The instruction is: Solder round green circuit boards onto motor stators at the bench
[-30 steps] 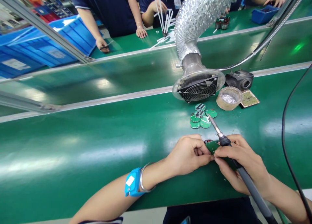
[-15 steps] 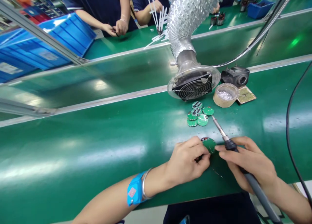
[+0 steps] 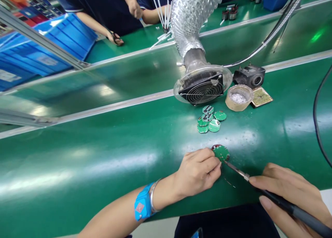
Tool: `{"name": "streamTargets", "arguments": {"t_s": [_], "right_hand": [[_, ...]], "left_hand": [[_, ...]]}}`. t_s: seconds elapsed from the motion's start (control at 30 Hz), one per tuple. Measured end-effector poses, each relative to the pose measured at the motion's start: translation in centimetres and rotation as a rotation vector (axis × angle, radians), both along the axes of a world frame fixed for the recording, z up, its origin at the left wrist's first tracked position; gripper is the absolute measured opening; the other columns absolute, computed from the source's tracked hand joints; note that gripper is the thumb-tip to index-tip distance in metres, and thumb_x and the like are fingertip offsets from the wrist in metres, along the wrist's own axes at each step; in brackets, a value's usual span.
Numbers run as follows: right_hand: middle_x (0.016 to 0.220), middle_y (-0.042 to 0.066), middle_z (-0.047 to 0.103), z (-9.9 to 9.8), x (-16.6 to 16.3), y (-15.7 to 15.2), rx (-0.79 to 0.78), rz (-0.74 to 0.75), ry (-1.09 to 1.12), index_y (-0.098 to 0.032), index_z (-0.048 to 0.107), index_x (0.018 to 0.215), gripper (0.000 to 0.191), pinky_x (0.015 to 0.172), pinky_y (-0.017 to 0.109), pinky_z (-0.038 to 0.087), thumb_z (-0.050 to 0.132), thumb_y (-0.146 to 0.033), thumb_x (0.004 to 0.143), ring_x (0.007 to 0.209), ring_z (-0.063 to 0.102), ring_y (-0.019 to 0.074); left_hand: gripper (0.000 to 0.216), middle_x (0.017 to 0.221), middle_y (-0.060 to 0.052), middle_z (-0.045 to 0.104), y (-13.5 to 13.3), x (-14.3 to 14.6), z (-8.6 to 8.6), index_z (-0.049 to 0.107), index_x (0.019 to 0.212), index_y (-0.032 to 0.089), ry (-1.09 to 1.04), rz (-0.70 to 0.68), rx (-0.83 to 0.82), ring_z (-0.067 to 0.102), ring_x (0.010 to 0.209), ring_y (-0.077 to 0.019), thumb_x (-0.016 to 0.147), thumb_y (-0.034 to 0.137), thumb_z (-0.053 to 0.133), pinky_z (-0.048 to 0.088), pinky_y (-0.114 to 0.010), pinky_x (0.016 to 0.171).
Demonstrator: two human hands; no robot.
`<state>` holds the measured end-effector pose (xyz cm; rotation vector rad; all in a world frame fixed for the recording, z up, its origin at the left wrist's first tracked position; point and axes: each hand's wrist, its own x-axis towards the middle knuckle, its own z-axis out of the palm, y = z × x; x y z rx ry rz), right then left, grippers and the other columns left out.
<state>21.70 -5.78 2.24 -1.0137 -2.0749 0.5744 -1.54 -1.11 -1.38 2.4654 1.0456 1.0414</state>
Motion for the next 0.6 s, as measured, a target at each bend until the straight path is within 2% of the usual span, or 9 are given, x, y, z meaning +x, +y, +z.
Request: {"name": "streamTargets", "arguments": {"t_s": [0.2,0.33,0.6], "right_hand": [[0.077,0.004,0.063,-0.1,0.3,0.1,-0.037,0.04,-0.017,-0.015,0.062,0.106,0.029,0.055,0.027,0.05,0.05,-0.006,0.082,0.064,0.059,0.0132],[0.083,0.006,0.066,-0.5,0.8,-0.3,-0.041,0.059,-0.066,-0.017,0.06,0.112,0.032,0.061,0.031,0.052,0.05,-0.007,0.083,0.073,0.063,0.0169],[0.08,0.005,0.064,-1.0,1.2,-0.2,0.037,0.102,-0.081,-0.017,0.063,0.107,0.032,0.067,0.035,0.055,0.051,-0.004,0.08,0.074,0.064,0.0182]], "left_hand": [[0.01,0.07,-0.001,0.064,0.0,0.0,0.1,0.066,0.073,0.016,0.024,-0.004,0.03,0.058,0.057,-0.0094,0.082,0.013,0.062,0.042,-0.021,0.05],[0.01,0.071,-0.001,0.063,-0.1,0.0,0.0,0.065,0.073,0.016,0.035,-0.003,0.048,0.058,0.058,-0.0092,0.082,0.012,0.062,0.042,-0.021,0.05],[0.017,0.07,-0.001,0.063,-0.2,0.1,-0.1,0.063,0.071,0.017,0.093,0.006,0.08,0.058,0.06,-0.0097,0.086,0.012,0.055,0.046,-0.021,0.054]]}}
